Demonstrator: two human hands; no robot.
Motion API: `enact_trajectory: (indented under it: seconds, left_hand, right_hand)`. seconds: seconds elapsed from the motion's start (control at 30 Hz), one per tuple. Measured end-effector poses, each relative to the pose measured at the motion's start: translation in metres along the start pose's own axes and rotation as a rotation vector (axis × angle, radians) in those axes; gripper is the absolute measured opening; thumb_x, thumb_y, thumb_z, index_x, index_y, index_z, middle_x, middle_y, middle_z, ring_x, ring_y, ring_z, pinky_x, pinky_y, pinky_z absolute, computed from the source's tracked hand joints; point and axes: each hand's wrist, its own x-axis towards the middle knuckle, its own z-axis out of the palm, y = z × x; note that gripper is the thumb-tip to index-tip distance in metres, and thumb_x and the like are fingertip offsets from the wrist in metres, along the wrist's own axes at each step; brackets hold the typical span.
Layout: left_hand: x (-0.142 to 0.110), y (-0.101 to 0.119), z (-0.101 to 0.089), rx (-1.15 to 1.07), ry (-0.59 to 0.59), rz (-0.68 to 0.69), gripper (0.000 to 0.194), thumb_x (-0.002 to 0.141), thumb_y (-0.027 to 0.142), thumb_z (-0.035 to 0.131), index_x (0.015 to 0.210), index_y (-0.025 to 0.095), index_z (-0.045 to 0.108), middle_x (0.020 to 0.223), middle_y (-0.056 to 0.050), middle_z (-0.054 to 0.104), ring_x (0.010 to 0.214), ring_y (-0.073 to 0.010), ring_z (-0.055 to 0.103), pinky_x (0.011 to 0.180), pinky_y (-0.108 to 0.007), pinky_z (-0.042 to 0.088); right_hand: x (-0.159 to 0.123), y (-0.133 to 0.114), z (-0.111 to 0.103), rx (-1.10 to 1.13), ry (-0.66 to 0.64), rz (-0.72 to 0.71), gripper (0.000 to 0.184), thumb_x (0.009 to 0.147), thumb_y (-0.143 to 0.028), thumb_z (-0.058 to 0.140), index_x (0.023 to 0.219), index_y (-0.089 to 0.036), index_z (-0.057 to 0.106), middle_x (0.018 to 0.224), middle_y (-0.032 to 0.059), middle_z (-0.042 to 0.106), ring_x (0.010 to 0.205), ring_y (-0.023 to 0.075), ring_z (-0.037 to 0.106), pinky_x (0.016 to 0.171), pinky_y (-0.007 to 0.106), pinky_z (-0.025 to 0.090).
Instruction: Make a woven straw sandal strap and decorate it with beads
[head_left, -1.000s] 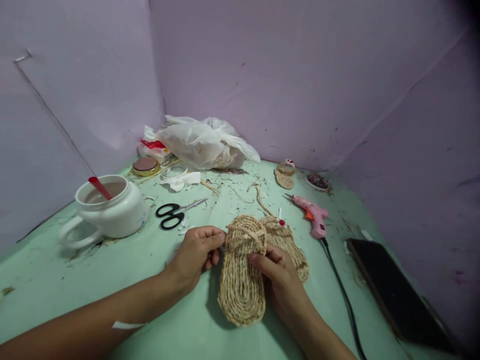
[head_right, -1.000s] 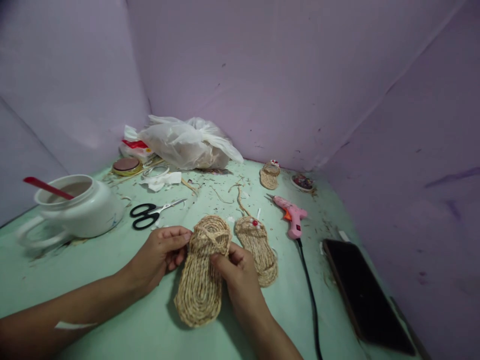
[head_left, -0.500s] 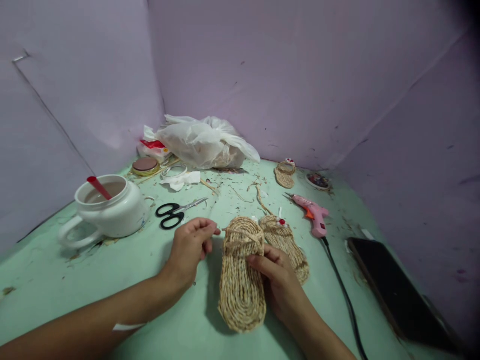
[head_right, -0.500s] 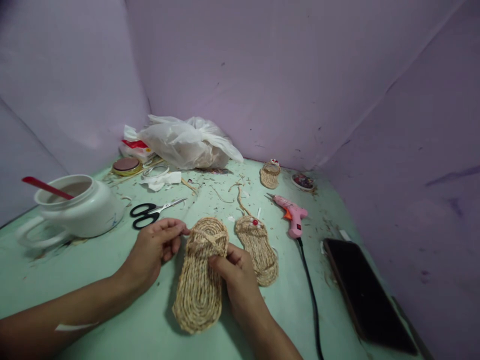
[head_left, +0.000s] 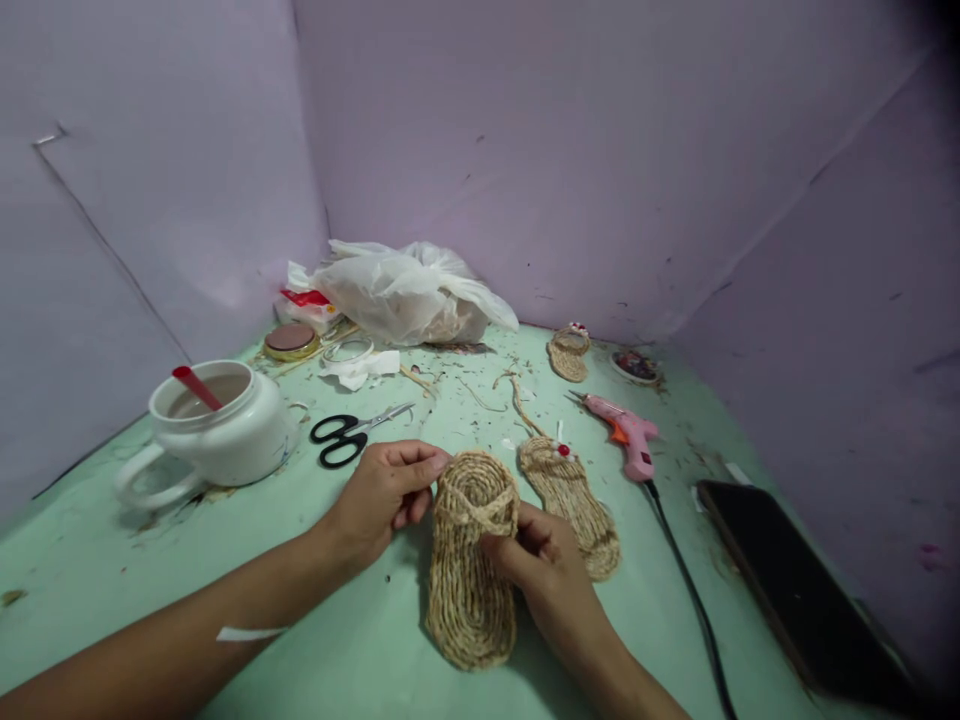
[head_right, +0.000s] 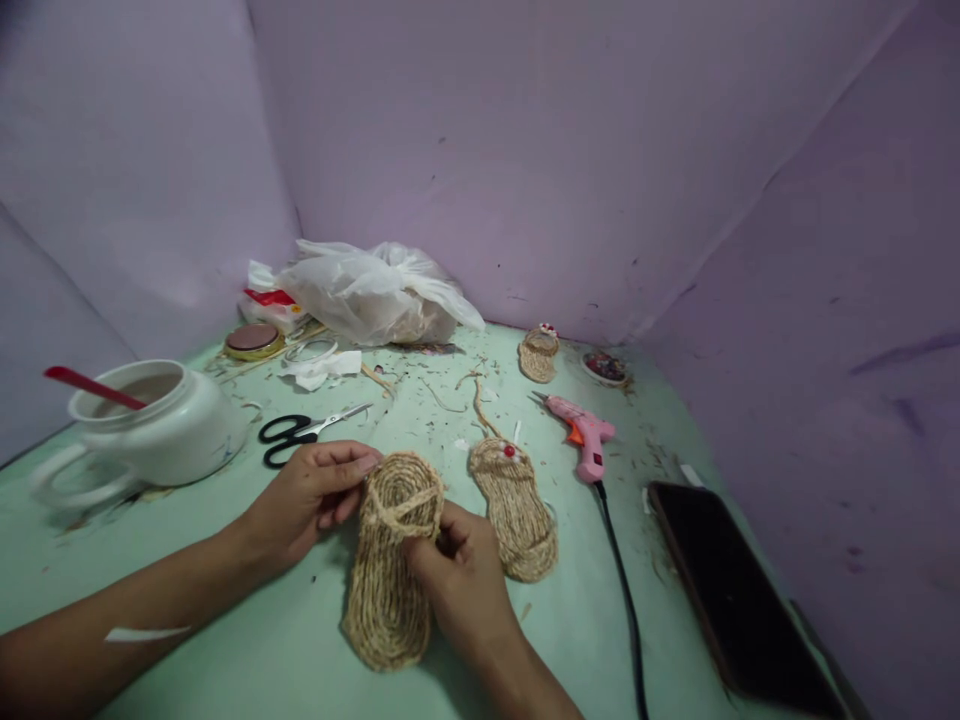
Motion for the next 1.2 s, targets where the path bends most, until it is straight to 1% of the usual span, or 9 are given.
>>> enact_trajectory:
  seconds: [0.07, 0.13, 0.27, 0.43, 0.53, 0.63, 0.8, 1.0, 1.2]
  left_hand:
    - [0.002, 0.0, -0.001, -0.086, -0.059, -0.081, 0.02, 0.063, 0.032, 0.068, 0.063, 0.012, 0.063, 0.035, 0.006, 0.043, 0.029, -0.0022, 0.03, 0.031, -0.015, 0.014]
    - [0.003, 0.0, -0.003, -0.146, -0.107, -0.125, 0.019, 0.061, 0.03, 0.069, 0.059, 0.012, 0.062, 0.037, 0.005, 0.044, 0.029, -0.002, 0.033, 0.03, -0.014, 0.015]
    - [0.005, 0.001, -0.006, -0.157, -0.149, -0.13, 0.02, 0.06, 0.028, 0.068, 0.055, 0.01, 0.062, 0.038, 0.003, 0.046, 0.03, -0.0019, 0.037, 0.03, -0.014, 0.015]
    - [0.0, 0.002, -0.004, -0.127, -0.156, -0.101, 0.021, 0.059, 0.029, 0.069, 0.06, 0.009, 0.065, 0.04, 0.001, 0.049, 0.032, -0.0032, 0.04, 0.031, -0.014, 0.015]
    - [-0.004, -0.002, 0.0, -0.086, -0.131, -0.091, 0.024, 0.059, 0.032, 0.072, 0.067, 0.009, 0.068, 0.038, 0.002, 0.05, 0.03, -0.0021, 0.036, 0.031, -0.014, 0.016]
    - [-0.005, -0.007, 0.003, -0.094, -0.123, -0.137, 0.027, 0.058, 0.035, 0.073, 0.067, 0.01, 0.068, 0.035, 0.003, 0.049, 0.029, -0.0017, 0.032, 0.03, -0.014, 0.016]
    - [0.001, -0.01, 0.0, -0.077, -0.17, -0.199, 0.031, 0.053, 0.035, 0.076, 0.067, 0.009, 0.069, 0.035, 0.002, 0.049, 0.029, -0.0019, 0.032, 0.03, -0.015, 0.014]
    - [-0.003, -0.007, 0.001, -0.121, -0.157, -0.165, 0.029, 0.048, 0.031, 0.08, 0.065, 0.01, 0.069, 0.039, 0.003, 0.048, 0.035, -0.0017, 0.033, 0.032, -0.013, 0.014]
    - [-0.005, -0.005, 0.001, -0.164, -0.166, -0.219, 0.03, 0.044, 0.027, 0.082, 0.061, 0.008, 0.067, 0.042, 0.004, 0.046, 0.039, -0.0011, 0.032, 0.032, -0.012, 0.011]
  right_hand:
    - [0.0, 0.0, 0.0, 0.004, -0.003, -0.017, 0.008, 0.058, -0.022, 0.06, 0.058, -0.014, 0.065, 0.054, -0.0008, 0.053, 0.056, 0.013, 0.043, 0.053, 0.024, 0.033]
    - [0.0, -0.001, 0.0, 0.006, -0.004, -0.035, 0.01, 0.058, -0.022, 0.061, 0.059, -0.014, 0.066, 0.054, -0.0005, 0.053, 0.056, 0.0133, 0.043, 0.053, 0.024, 0.033]
    - [-0.002, -0.002, -0.001, 0.016, -0.007, -0.044, 0.012, 0.059, -0.021, 0.061, 0.063, -0.014, 0.069, 0.055, -0.0005, 0.054, 0.055, 0.0124, 0.041, 0.052, 0.023, 0.032]
    - [-0.005, 0.001, -0.001, 0.143, -0.027, -0.027, 0.017, 0.062, -0.027, 0.066, 0.072, -0.015, 0.072, 0.064, 0.0022, 0.062, 0.063, 0.0165, 0.051, 0.058, 0.025, 0.039]
    - [-0.004, 0.004, 0.002, 0.157, -0.021, 0.026, 0.019, 0.056, -0.024, 0.075, 0.072, -0.015, 0.073, 0.066, 0.0027, 0.066, 0.066, 0.0181, 0.056, 0.061, 0.027, 0.042]
    - [-0.002, 0.008, 0.004, 0.123, 0.017, 0.109, 0.019, 0.052, -0.023, 0.079, 0.068, -0.014, 0.074, 0.062, 0.0029, 0.067, 0.063, 0.0182, 0.057, 0.059, 0.027, 0.042]
    - [0.001, 0.011, 0.002, 0.16, -0.008, 0.188, 0.024, 0.053, -0.027, 0.079, 0.072, -0.013, 0.075, 0.066, 0.0042, 0.069, 0.066, 0.0192, 0.06, 0.061, 0.027, 0.044]
    - [-0.002, 0.009, 0.002, 0.156, -0.011, 0.167, 0.022, 0.051, -0.024, 0.081, 0.07, -0.013, 0.075, 0.063, 0.0027, 0.068, 0.061, 0.0163, 0.057, 0.058, 0.025, 0.042]
    - [-0.002, 0.012, 0.002, 0.145, -0.046, 0.13, 0.019, 0.055, -0.025, 0.08, 0.069, -0.013, 0.075, 0.06, 0.0021, 0.066, 0.058, 0.0153, 0.055, 0.058, 0.026, 0.042]
